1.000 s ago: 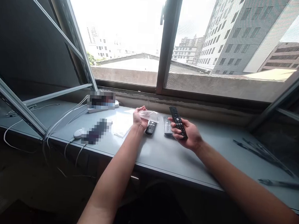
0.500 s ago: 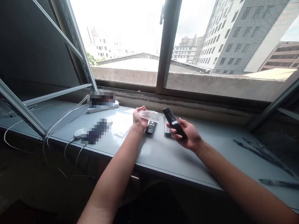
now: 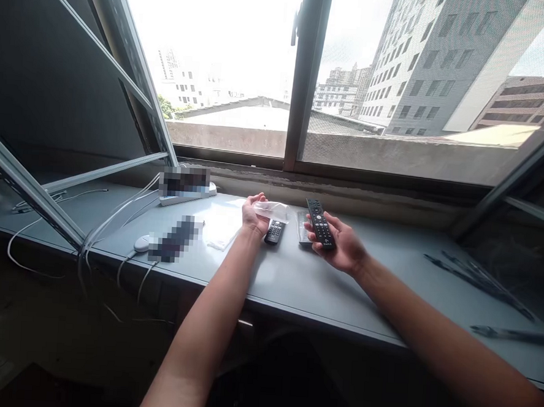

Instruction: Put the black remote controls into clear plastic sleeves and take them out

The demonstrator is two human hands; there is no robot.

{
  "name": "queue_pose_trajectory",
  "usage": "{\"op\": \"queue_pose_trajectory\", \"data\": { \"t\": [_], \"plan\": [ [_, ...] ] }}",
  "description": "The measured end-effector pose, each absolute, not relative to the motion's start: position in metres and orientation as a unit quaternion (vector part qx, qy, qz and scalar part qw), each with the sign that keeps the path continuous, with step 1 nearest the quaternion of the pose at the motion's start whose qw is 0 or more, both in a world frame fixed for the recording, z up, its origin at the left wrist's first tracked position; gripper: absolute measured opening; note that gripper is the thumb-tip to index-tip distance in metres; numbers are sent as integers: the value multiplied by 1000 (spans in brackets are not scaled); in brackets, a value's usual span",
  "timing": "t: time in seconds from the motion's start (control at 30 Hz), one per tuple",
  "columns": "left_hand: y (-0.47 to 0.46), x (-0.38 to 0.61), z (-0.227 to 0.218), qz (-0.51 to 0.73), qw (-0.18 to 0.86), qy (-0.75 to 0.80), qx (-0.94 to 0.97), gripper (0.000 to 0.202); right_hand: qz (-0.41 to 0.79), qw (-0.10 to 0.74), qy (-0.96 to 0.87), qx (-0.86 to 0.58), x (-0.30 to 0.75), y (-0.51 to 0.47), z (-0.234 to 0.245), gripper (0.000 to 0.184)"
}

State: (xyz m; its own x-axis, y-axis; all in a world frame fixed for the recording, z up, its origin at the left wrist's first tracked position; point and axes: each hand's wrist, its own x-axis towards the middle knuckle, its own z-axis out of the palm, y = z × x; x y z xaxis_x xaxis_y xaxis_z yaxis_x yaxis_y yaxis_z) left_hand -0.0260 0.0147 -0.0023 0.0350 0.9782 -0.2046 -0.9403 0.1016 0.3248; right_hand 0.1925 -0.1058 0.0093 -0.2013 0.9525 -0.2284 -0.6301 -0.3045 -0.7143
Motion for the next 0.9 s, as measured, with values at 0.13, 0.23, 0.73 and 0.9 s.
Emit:
{"op": "queue_pose_trajectory", "data": {
  "t": [0.13, 0.23, 0.73, 0.9],
  "plan": [
    [16, -27, -4, 667, 718, 190, 52, 7, 749, 528, -269, -295, 193, -105, 8, 27],
    [17, -27, -5, 670, 715, 194, 52, 8, 750, 524, -290, -280, 194, -104, 6, 30],
    [20, -26, -7, 672, 714, 188, 52, 8, 522, 546, -566, -331, 189, -104, -11, 35],
    [18, -26, -6, 674, 713, 186, 48, 9, 402, 528, -677, -317, 187, -103, -13, 24]
  ]
}}
